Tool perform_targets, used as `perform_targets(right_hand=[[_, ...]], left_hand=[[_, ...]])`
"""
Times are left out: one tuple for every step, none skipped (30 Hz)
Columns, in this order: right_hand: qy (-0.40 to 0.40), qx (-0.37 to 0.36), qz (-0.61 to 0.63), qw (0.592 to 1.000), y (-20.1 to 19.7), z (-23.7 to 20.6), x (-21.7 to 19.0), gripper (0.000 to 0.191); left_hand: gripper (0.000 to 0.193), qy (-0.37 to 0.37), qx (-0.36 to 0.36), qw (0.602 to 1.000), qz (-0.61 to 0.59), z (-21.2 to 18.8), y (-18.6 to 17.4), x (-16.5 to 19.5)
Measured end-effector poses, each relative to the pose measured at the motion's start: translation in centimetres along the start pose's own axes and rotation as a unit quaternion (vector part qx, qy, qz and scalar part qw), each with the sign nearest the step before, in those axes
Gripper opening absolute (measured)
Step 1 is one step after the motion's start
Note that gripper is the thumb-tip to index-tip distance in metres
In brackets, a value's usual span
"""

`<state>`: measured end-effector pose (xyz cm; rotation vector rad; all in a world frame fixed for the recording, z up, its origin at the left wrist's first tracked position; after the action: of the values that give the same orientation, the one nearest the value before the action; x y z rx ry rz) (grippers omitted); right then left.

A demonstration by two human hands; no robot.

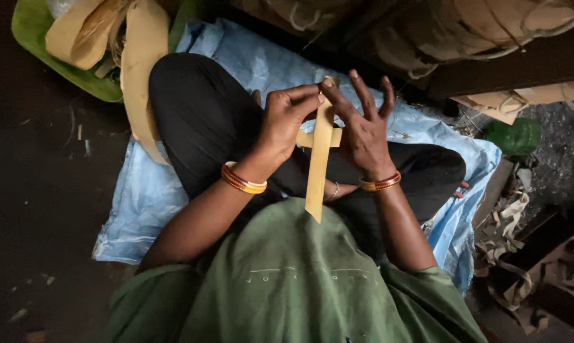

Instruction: The person cuts a folded beige sheet into strips using scissors, then repeatedly folds and inserts the strips into cylindrical cardboard forms. The person handles the strips and forms by hand, placing finished pieces into a green tray.

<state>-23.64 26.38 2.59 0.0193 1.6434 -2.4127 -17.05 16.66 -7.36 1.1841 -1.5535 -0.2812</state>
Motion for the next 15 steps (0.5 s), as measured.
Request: perform_targets(right_hand=[[-0.008, -0.004, -0.013, 1.0, 0.1, 0.0, 0.0, 0.053], [-0.023, -0.008, -0.038, 0.999, 0.1, 0.1, -0.1, 0.047], [-0.039, -0.013, -0.064, 0.997, 0.1, 0.2, -0.2, 0.043], [-0.054, -0.018, -0.091, 0.994, 0.1, 0.2, -0.3, 0.038], [-0.024, -0.019, -0.082, 0.996, 0.3, 0.2, 0.4, 0.046], [0.007, -0.021, -0.072, 0.997, 0.6, 0.0, 1.1, 0.054], [0.037, -0.021, -0.061, 0.997, 1.0, -0.1, 1.8, 0.063], [0.117, 0.05, 0.064, 0.99, 1.3, -0.6, 3.1, 0.053], [0.194, 0.12, 0.186, 0.956, 2.2, -1.4, 4.4, 0.044], [0.264, 0.185, 0.304, 0.896, 3.5, -2.3, 5.6, 0.035], [0.287, 0.181, 0.365, 0.867, 5.4, -2.3, 6.0, 0.031], [0.308, 0.175, 0.424, 0.833, 7.5, -2.1, 6.5, 0.028], [0.328, 0.17, 0.481, 0.795, 9.4, -1.9, 6.9, 0.024], [0.335, 0.185, 0.507, 0.772, 10.6, -1.9, 7.1, 0.02], [0.341, 0.2, 0.533, 0.748, 11.8, -1.8, 7.3, 0.017]], left_hand=[[0.027, -0.009, -0.01, 1.0, -0.019, 0.0, -0.2, 0.0], [0.027, -0.013, 0.006, 1.0, -0.009, 0.0, -0.8, 0.1], [0.027, -0.017, 0.021, 1.0, 0.001, 0.2, -1.4, 0.1], [0.026, -0.02, 0.035, 0.999, 0.01, 0.4, -2.0, 0.1], [0.026, -0.021, 0.039, 0.999, 0.009, 0.6, -2.3, -0.1], [0.025, -0.022, 0.043, 0.999, 0.008, 0.8, -2.7, -0.4], [0.025, -0.023, 0.047, 0.999, 0.009, 1.1, -3.1, -0.6], [0.025, -0.007, 0.065, 0.997, 0.042, 1.3, -3.6, -0.4], [0.026, 0.009, 0.084, 0.994, 0.075, 1.7, -4.1, -0.3], [0.027, 0.025, 0.102, 0.989, 0.107, 2.0, -4.5, 0.0], [0.028, 0.04, 0.096, 0.989, 0.106, 2.4, -4.6, 0.2], [0.029, 0.054, 0.09, 0.989, 0.104, 2.8, -4.6, 0.5], [0.031, 0.068, 0.084, 0.989, 0.103, 3.2, -4.6, 0.8], [0.033, 0.074, 0.088, 0.986, 0.119, 3.6, -4.7, 1.1], [0.034, 0.08, 0.092, 0.983, 0.134, 4.0, -4.6, 1.5]])
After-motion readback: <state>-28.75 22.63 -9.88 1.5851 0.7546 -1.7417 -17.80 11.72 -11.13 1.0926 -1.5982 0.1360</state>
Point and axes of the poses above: each hand's wrist, its own z-axis towards the middle knuckle, its own y-axis out of the palm, x = y × z, the point moved 9 cm from there along z, towards the middle knuckle, and after that the axes turned 15 degrees about -y, right-handed, at the moved point
